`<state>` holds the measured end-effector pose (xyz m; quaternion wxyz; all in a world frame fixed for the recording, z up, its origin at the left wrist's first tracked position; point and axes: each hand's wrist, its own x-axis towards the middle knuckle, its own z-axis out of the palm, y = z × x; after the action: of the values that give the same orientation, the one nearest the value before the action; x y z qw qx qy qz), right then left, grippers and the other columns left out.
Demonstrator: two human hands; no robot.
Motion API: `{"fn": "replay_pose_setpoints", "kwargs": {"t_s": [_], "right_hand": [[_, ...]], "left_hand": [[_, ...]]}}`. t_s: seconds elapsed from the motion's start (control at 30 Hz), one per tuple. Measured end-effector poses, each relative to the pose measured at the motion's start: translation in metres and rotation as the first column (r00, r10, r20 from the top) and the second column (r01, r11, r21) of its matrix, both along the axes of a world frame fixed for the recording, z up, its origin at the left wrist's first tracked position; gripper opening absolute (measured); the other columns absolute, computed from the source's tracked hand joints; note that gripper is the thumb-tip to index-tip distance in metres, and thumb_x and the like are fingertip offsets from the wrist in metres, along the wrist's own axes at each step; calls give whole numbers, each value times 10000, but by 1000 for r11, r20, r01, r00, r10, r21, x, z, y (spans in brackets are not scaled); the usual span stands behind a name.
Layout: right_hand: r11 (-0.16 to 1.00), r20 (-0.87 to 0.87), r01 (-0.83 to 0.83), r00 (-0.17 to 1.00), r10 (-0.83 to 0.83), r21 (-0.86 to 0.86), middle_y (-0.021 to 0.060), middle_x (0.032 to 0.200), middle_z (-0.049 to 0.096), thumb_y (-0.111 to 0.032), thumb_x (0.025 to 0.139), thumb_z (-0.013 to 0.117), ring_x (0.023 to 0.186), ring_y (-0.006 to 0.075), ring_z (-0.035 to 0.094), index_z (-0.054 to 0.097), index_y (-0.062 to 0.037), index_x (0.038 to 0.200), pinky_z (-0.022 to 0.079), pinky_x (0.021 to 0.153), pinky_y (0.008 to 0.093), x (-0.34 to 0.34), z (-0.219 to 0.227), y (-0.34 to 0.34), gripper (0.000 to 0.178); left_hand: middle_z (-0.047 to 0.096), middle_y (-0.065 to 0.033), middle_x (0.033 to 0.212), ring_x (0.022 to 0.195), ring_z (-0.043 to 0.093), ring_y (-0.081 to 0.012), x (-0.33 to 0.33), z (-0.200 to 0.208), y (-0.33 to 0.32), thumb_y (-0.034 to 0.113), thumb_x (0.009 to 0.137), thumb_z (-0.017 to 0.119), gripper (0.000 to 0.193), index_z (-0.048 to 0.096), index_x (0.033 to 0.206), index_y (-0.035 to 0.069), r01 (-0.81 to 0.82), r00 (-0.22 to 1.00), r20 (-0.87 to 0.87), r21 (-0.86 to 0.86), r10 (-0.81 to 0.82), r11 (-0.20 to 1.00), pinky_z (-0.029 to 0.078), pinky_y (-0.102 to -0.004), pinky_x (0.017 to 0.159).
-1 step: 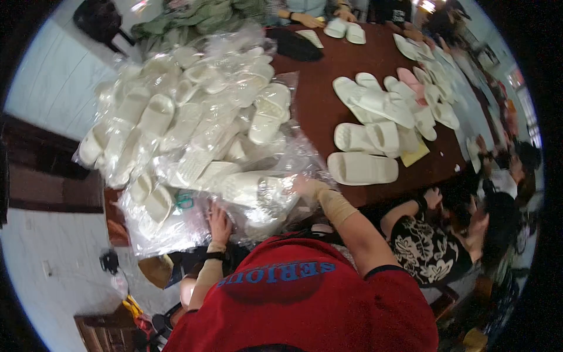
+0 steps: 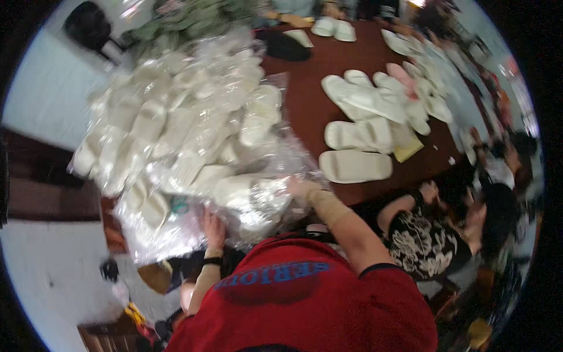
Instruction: Packing white plastic slides into clear plastic bags at a finishing station.
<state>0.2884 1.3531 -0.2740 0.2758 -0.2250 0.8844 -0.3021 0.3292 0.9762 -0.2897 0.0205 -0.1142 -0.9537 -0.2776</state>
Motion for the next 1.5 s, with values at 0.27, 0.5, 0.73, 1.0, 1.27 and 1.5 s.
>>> {"fn": "replay_pose_setpoints", "kwargs": {"t_s": [0.27, 0.5, 0.73, 1.0, 1.27, 1.5], "right_hand": [[892, -7, 434, 899, -438, -127, 183, 993, 651, -354, 594, 770, 880, 367, 633, 628, -105, 1069, 497, 779, 463, -23, 6, -55, 556], [876, -134, 483, 868, -477, 8, 178, 974, 649, -368, 589, 768, 917, 369, 622, 582, -106, 1084, 487, 808, 457, -15, 68, -2, 591], [448, -580, 889, 317, -750, -94, 167, 938, 641, -280, 758, 660, 854, 337, 631, 510, -68, 1091, 488, 718, 446, 11, 191, 101, 422], [590, -168, 450, 682, -712, -671, 65, 1006, 614, -207, 815, 704, 936, 138, 585, 524, -35, 1155, 475, 797, 285, 15, 233, 12, 421], [680, -112, 721, 693, -712, 136, 217, 1060, 625, -419, 752, 676, 986, 378, 597, 511, -99, 1240, 474, 850, 433, 3, 85, 96, 606], [392, -77, 832, 395, -915, -393, 87, 993, 635, -334, 766, 720, 798, 176, 633, 568, -25, 1150, 509, 722, 304, -33, 209, 194, 516]], "left_hand": [[212, -151, 1516, 1405, 178, -323, 5, 8, 24, 397, 974, 327, 584, 247, 1461, 85, -47, 985, -170, -225, 9, 973, 98, -511, 1126], [154, -71, 1548, 1420, 157, -269, 1, -6, 38, 315, 961, 348, 560, 215, 1480, 150, -33, 999, -21, -515, 26, 856, 88, -533, 1120], [154, -42, 1550, 1417, 163, -264, 0, -10, 28, 311, 969, 350, 551, 206, 1483, 177, -69, 997, -5, -558, 80, 827, 89, -532, 1119], [181, -73, 1540, 1422, 140, -264, -2, -25, 32, 346, 951, 369, 591, 202, 1479, 140, -72, 997, -58, -660, 44, 748, 81, -517, 1125], [216, -41, 1529, 1423, 122, -293, 6, 16, 48, 318, 939, 398, 568, 247, 1471, 186, -53, 998, -17, -516, 52, 855, 72, -566, 1111], [208, -46, 1532, 1398, 196, -297, 10, 12, 38, 304, 920, 432, 568, 288, 1454, 178, -99, 995, -21, -465, 100, 880, 91, -568, 1105]]}}
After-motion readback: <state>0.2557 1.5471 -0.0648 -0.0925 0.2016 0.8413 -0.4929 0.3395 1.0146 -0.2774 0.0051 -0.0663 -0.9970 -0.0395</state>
